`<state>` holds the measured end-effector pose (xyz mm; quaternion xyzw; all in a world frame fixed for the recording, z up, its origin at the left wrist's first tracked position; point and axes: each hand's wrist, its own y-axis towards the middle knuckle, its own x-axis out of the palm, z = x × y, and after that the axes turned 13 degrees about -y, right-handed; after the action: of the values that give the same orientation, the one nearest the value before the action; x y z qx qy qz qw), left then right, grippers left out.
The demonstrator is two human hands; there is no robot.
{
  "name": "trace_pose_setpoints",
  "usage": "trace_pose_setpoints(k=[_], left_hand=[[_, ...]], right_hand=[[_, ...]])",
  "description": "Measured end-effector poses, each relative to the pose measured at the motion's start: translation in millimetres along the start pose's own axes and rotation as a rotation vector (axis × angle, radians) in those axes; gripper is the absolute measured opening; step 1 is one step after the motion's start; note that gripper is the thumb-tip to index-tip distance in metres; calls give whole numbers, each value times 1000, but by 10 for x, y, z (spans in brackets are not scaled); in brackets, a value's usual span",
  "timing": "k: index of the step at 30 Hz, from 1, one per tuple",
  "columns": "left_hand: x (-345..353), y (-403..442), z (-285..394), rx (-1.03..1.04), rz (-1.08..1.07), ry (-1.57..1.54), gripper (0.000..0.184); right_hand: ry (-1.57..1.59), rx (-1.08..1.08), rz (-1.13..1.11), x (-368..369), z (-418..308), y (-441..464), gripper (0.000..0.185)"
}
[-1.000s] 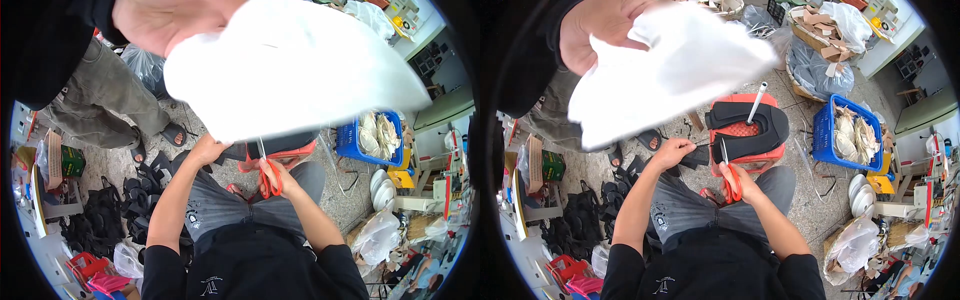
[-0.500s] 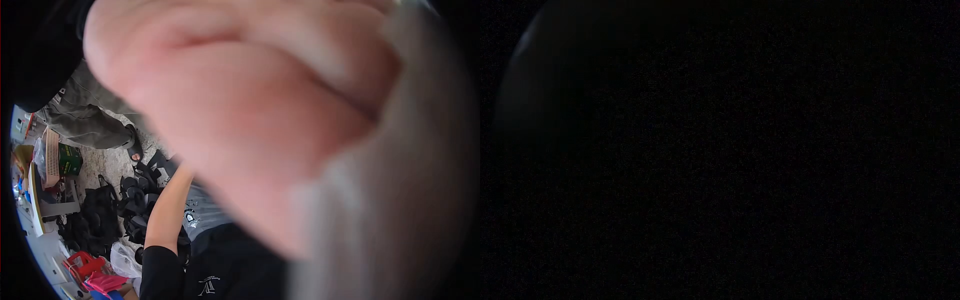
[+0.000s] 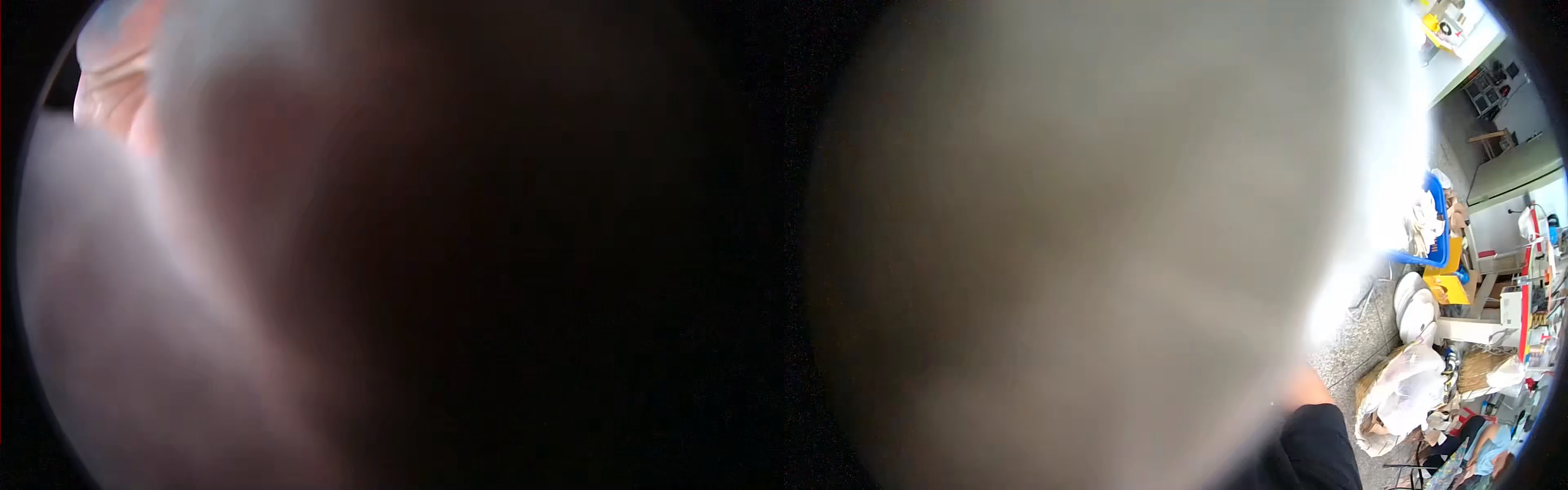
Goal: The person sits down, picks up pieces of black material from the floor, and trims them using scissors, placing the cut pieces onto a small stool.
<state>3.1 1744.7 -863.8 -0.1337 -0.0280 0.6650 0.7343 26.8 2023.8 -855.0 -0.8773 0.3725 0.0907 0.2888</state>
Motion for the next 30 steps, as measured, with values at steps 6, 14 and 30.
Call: trace_pose_setpoints(k=[6, 14, 30], left_hand=[[189, -314, 126, 2, 155, -84, 36], [441, -649, 168, -18, 402, -337, 30], [181, -1159, 336, -293, 16, -310, 14]], right_hand=[[-127, -108, 31, -46, -173, 26, 37], [1691, 425, 376, 432, -91, 211, 42], [660, -367, 293, -297, -744, 186, 49]])
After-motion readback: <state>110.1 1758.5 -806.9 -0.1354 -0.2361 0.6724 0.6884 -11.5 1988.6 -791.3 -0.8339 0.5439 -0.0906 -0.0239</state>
